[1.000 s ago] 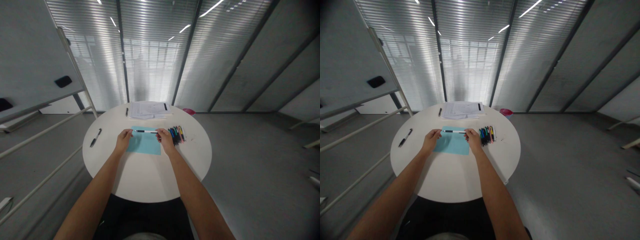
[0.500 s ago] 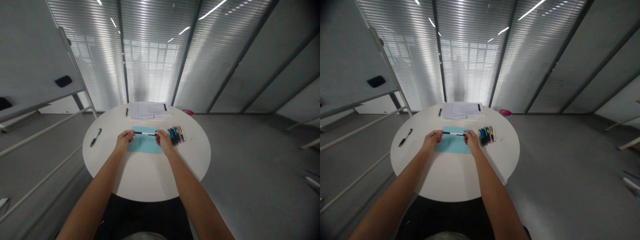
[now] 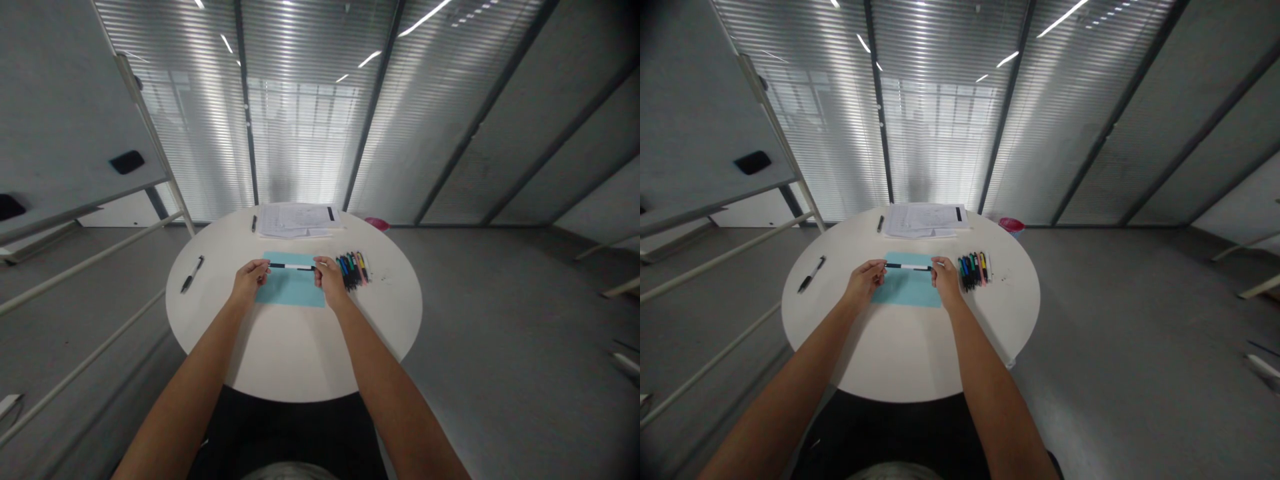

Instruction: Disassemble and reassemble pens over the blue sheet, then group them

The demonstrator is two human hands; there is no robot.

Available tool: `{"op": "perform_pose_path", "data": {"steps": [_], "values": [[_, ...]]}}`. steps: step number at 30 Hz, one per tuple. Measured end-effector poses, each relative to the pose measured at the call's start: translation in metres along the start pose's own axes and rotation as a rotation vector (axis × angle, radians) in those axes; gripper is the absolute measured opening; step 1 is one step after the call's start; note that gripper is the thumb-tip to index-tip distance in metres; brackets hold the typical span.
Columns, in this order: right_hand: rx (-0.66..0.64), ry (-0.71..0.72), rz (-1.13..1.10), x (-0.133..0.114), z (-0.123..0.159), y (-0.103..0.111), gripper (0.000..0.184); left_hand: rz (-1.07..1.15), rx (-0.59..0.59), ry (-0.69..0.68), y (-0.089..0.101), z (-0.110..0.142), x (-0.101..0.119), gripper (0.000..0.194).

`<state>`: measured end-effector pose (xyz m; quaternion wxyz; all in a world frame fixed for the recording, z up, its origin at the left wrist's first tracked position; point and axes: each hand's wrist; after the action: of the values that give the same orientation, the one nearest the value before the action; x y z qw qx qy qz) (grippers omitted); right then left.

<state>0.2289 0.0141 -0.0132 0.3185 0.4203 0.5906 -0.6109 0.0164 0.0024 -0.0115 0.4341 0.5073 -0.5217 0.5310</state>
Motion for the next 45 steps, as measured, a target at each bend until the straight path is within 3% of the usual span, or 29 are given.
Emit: {"op": "perform_pose_path", "data": {"steps": [45], "values": [[-0.021,0.007,0.025,-0.0038,0.0047,-0.0043,0.025,0.101,0.03,0.062,0.0014,-0.0009,0.0019,0.031]]}}
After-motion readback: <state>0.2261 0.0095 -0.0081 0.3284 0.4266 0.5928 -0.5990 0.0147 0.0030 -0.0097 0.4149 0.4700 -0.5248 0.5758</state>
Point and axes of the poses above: each hand's wrist, its own z-axis away from the middle knuckle, its own y-axis out of the back of the hand, x = y × z, and after that the axes turned 14 degrees about -z, right-handed
